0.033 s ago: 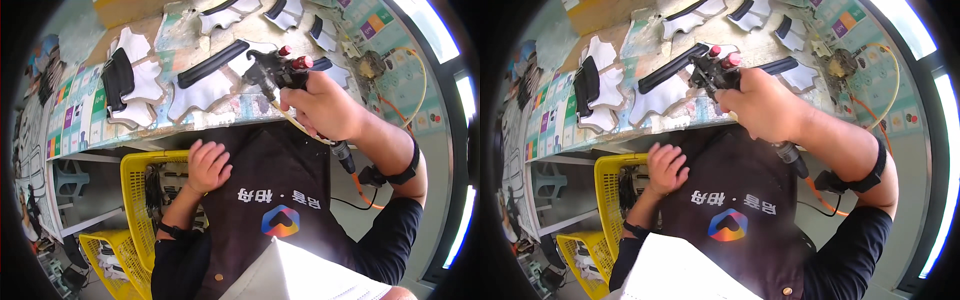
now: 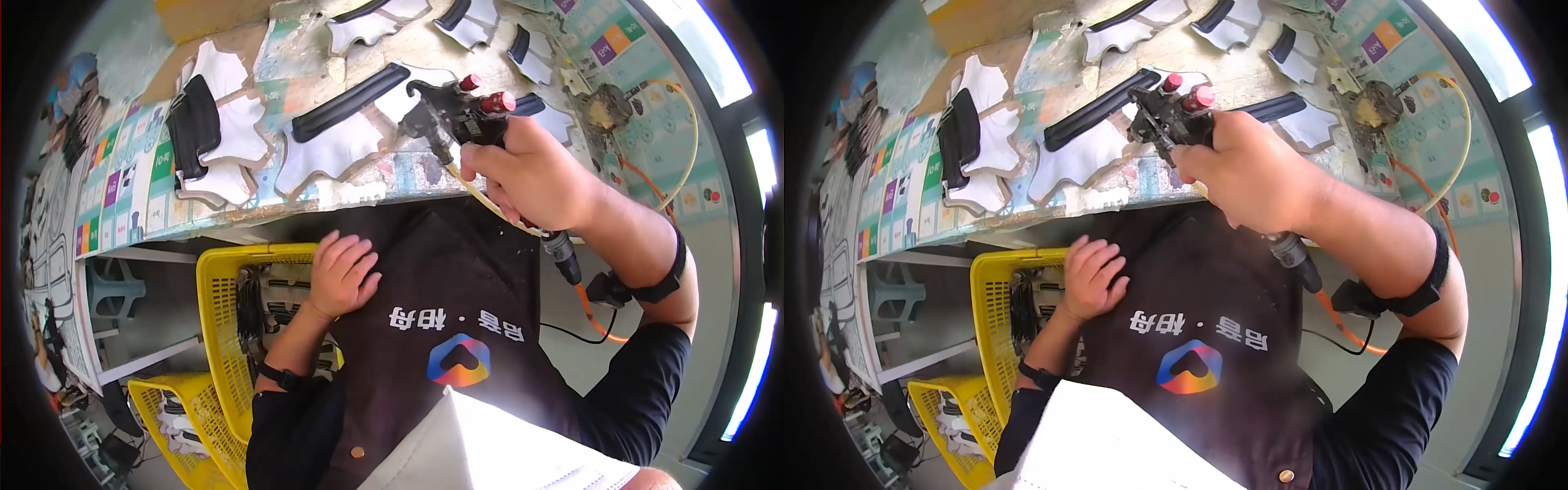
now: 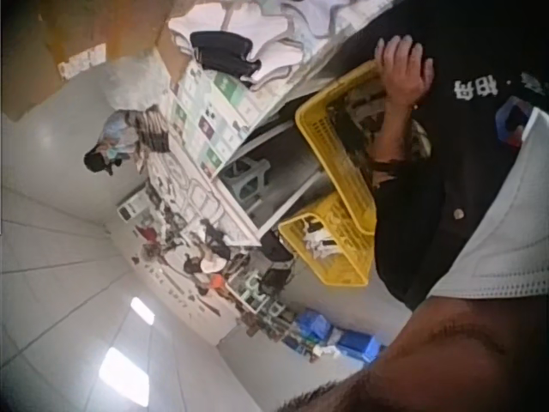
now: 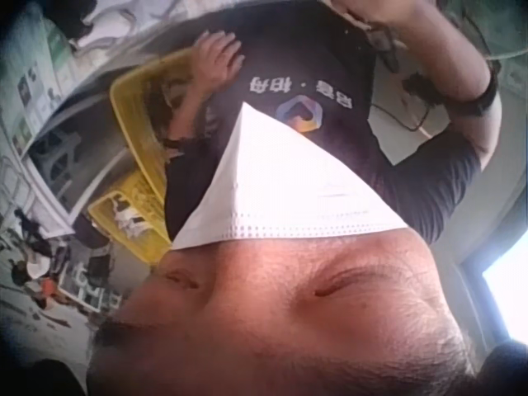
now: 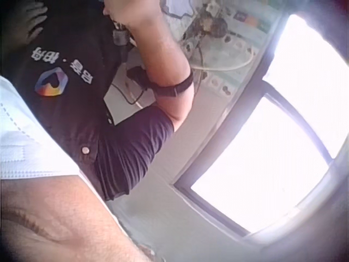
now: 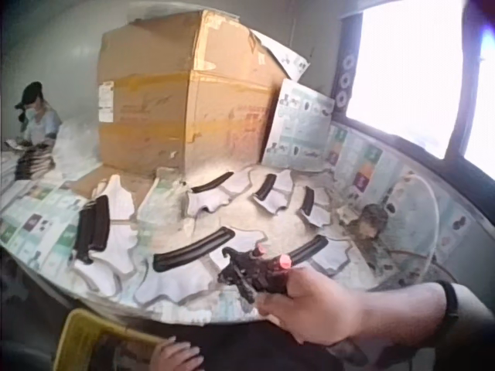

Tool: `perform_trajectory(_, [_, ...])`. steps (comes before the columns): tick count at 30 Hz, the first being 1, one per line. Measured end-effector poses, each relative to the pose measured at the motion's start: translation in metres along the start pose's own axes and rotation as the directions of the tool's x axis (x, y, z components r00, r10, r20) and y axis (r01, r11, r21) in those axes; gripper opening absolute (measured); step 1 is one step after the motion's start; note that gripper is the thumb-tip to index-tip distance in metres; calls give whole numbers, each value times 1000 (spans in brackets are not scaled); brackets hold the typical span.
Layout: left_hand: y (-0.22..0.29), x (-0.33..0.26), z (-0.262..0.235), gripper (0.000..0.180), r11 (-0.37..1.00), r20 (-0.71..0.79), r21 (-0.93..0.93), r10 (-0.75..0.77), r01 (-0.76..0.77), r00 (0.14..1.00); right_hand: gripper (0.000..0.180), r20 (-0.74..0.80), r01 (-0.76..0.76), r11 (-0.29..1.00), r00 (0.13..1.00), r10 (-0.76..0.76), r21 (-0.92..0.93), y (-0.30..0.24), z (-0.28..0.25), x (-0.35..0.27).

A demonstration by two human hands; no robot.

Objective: Apply a spray coating or adhesive to shoe components using a spray gun on a workbench.

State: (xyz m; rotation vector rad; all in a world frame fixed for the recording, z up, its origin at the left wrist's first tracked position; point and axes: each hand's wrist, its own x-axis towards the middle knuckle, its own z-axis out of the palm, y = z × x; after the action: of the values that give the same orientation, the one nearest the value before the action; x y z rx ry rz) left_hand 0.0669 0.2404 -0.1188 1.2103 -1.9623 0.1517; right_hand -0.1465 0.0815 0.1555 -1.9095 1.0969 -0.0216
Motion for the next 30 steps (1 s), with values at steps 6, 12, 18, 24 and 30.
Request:
perform_trajectory(6, [-5,-47,34,56,912,313,-155,-318,379,895,31,3,44,998,999,-44,-41,-3,2,-5])
perform_trajectory(12, [-14,-54,45,55,912,241,-192,-314,363,918,32,51,-11,997,999,15,-81,-7,13,-9])
perform_trajectory(18, [-16,-54,46,56,922,207,-199,-293,333,934,21,114,307,931,951,-289,-196,8,14,-4])
perform_trajectory(24, [-15,-56,48,54,920,189,-215,-290,327,938,23,-74,-51,998,996,54,33,0,4,8])
perform_trajectory(30, [-15,-54,47,53,917,187,-227,-290,329,938,25,-251,-125,980,954,161,154,31,-18,15])
